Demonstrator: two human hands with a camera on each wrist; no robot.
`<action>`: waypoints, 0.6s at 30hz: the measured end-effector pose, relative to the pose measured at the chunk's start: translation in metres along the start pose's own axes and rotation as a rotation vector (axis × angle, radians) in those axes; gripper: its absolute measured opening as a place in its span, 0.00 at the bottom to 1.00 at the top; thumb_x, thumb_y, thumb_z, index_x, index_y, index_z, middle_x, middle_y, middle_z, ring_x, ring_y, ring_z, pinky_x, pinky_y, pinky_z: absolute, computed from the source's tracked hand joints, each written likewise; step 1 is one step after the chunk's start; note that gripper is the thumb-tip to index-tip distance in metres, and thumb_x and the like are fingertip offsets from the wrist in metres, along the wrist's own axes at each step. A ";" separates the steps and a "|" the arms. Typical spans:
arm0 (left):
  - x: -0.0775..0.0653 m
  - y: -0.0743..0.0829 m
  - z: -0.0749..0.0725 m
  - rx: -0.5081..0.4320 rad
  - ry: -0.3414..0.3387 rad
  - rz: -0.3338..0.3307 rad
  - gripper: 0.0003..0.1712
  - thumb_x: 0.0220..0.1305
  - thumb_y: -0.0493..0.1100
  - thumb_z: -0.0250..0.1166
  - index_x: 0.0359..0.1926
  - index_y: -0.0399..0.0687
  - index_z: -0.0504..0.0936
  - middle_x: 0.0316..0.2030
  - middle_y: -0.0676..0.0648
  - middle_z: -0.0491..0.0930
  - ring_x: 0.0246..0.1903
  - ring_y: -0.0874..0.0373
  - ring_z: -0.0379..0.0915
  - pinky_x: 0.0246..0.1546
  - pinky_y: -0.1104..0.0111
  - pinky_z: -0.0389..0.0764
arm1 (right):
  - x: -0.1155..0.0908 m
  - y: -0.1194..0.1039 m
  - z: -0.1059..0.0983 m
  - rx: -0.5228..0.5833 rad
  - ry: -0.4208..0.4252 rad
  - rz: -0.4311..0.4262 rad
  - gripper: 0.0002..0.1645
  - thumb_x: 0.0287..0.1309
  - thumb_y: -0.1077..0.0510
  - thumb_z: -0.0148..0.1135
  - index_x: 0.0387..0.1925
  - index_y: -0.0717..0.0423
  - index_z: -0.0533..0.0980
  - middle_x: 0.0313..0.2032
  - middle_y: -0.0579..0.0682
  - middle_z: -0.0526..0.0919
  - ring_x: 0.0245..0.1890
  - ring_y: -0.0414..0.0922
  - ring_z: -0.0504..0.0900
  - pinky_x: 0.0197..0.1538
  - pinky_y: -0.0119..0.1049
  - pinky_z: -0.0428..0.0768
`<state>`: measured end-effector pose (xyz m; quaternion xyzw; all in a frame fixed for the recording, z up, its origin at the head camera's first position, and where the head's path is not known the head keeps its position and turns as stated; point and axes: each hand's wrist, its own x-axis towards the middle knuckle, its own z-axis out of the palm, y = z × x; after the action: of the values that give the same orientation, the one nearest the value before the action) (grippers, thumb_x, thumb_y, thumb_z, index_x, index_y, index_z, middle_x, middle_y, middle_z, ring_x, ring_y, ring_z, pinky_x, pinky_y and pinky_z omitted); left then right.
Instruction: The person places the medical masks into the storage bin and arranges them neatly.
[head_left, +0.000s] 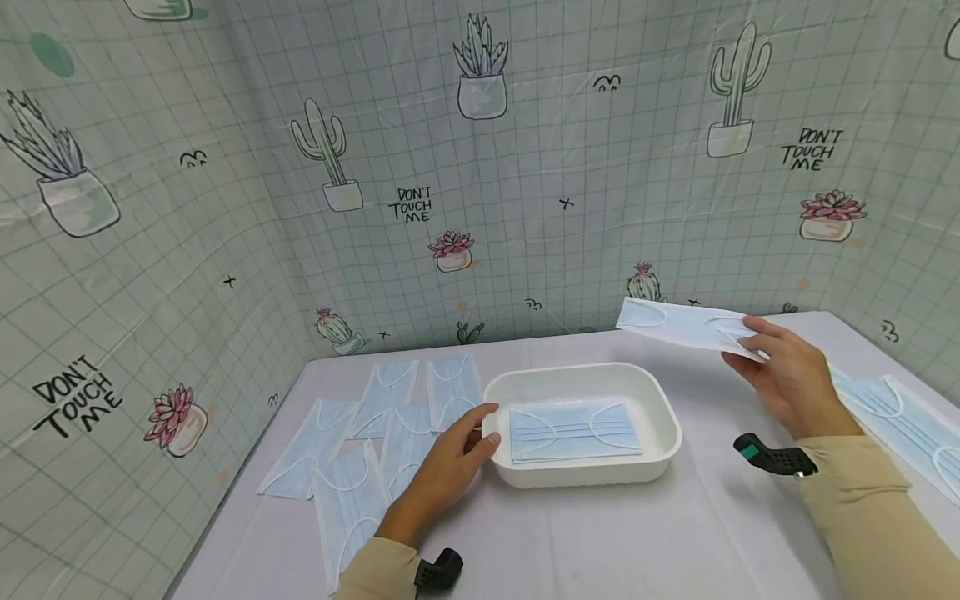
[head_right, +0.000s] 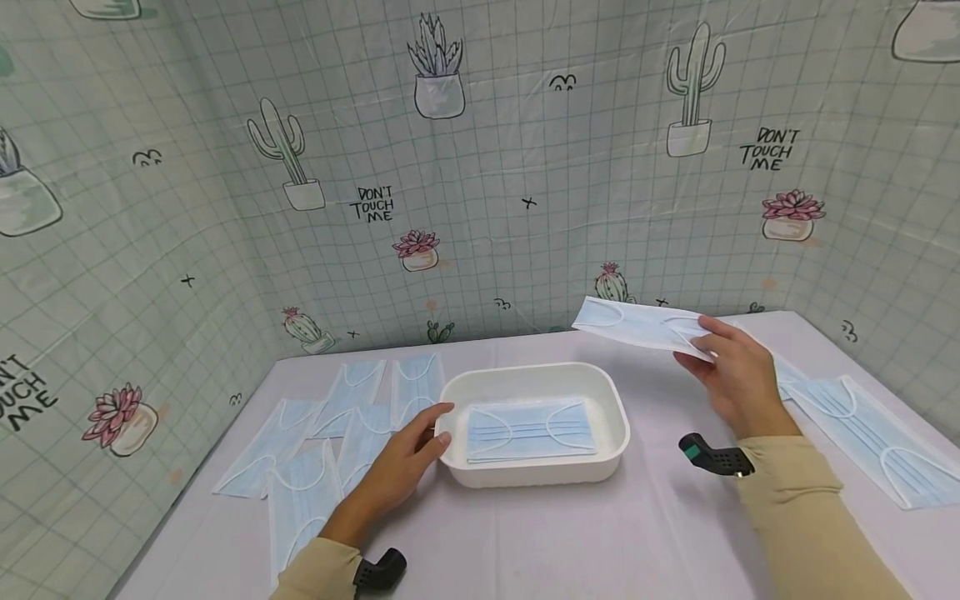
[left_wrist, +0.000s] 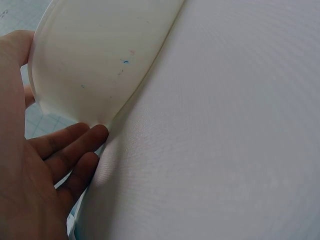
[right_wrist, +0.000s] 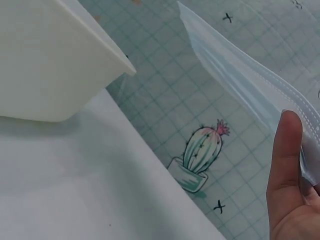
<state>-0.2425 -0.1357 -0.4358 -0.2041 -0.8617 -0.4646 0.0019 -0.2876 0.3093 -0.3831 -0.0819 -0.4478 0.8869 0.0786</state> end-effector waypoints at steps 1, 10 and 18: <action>0.000 0.000 0.000 0.001 0.000 0.000 0.30 0.76 0.56 0.53 0.74 0.55 0.65 0.60 0.44 0.77 0.54 0.54 0.76 0.52 0.56 0.77 | -0.001 0.000 0.002 -0.002 0.001 -0.001 0.21 0.60 0.74 0.64 0.49 0.50 0.82 0.61 0.38 0.65 0.41 0.41 0.82 0.41 0.36 0.84; 0.000 0.000 0.000 0.009 0.003 -0.002 0.30 0.76 0.56 0.54 0.74 0.57 0.65 0.59 0.45 0.77 0.53 0.54 0.76 0.52 0.56 0.76 | -0.007 0.003 0.019 -0.038 -0.012 0.004 0.22 0.59 0.71 0.66 0.51 0.47 0.80 0.56 0.39 0.65 0.39 0.44 0.79 0.40 0.34 0.83; 0.000 0.000 0.000 0.008 0.007 -0.009 0.29 0.76 0.57 0.54 0.74 0.59 0.65 0.59 0.45 0.77 0.54 0.54 0.75 0.53 0.55 0.76 | -0.011 0.007 0.032 -0.076 -0.063 0.022 0.20 0.61 0.70 0.66 0.50 0.47 0.79 0.54 0.40 0.64 0.36 0.46 0.79 0.41 0.34 0.82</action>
<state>-0.2422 -0.1361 -0.4358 -0.1986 -0.8644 -0.4620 0.0034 -0.2839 0.2783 -0.3692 -0.0618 -0.4824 0.8723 0.0514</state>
